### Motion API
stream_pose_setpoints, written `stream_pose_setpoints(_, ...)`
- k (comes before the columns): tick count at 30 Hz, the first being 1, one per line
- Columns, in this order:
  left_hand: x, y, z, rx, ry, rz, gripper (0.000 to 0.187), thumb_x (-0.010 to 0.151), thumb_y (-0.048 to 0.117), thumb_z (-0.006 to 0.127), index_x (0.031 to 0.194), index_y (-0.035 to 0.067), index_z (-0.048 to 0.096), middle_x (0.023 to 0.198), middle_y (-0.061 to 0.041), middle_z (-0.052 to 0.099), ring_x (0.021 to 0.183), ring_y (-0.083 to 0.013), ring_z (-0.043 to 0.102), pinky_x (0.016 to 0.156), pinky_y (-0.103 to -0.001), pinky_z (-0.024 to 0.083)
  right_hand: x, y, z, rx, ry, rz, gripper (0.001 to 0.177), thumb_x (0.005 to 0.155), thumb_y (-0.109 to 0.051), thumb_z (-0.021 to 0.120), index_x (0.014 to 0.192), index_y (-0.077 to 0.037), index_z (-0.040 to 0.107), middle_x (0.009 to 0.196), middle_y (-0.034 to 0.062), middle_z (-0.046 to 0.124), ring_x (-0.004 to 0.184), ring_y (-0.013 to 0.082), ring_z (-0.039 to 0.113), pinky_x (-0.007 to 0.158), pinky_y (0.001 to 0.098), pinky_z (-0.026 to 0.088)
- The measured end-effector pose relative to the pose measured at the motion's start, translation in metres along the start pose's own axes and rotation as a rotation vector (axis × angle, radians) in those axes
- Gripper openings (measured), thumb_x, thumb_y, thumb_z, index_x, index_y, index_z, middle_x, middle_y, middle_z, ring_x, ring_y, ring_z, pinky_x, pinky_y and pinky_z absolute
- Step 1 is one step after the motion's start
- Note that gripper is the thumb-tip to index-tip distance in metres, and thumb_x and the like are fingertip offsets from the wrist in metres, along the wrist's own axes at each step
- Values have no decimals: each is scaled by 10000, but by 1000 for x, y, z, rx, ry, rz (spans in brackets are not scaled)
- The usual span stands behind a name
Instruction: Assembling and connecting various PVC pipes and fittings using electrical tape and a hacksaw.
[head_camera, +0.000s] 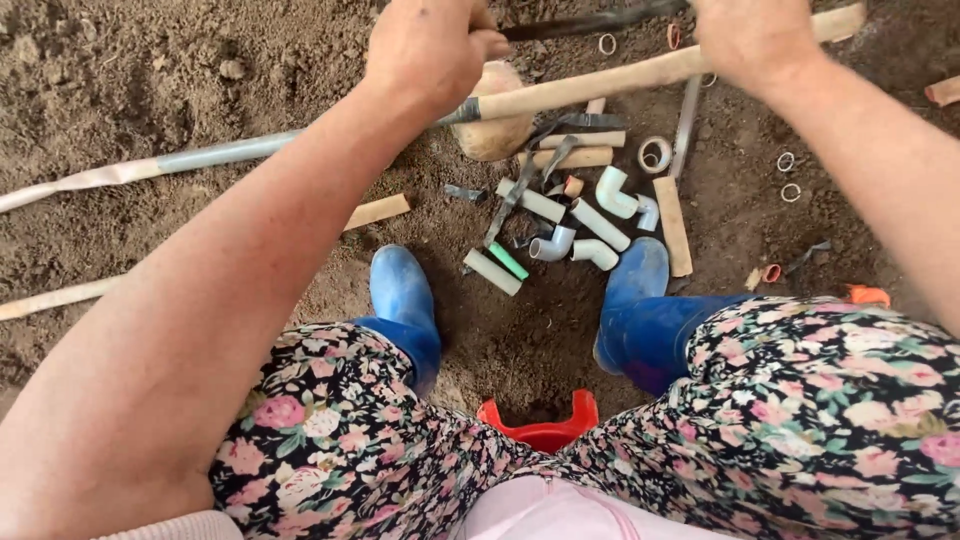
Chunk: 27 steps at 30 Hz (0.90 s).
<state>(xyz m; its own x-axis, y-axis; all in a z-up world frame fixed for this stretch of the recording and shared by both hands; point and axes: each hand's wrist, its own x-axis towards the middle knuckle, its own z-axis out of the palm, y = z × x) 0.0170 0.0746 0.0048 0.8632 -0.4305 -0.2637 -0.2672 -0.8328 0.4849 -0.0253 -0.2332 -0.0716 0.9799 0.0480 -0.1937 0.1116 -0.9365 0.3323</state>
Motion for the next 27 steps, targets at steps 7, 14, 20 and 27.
stream_pose_setpoints(7,-16,-1,-5,71,-153,-115,205,870,334,705,879,131,681,746,-12,663,595,-123,584,571,-274,533,3,-23,-9,84,54,-28,180,970,-230,668,875,-78,687,725,83,671,648,228,628,485,369,502)
stream_pose_setpoints(14,-32,-23,-3,197,-480,-196,171,974,248,533,1010,108,625,757,-41,588,557,-115,522,509,-213,514,-21,-73,-109,1051,-334,263,103,1018,-78,529,966,-17,594,746,92,602,527,132,549,371,153,440)
stream_pose_setpoints(20,-47,-54,36,253,-790,-46,201,906,206,605,1059,79,638,932,-84,660,867,-197,638,841,-330,542,-12,-88,-109,627,-613,-72,216,932,-286,539,1033,-131,651,874,58,622,731,172,521,637,299,437)
stream_pose_setpoints(27,-66,-72,39,490,-919,49,750,777,514,685,1344,90,437,1104,-141,640,1029,-279,629,881,-456,540,-23,-124,-81,543,-749,-427,269,887,-223,544,1036,-19,638,945,185,690,933,346,656,843,457,532)
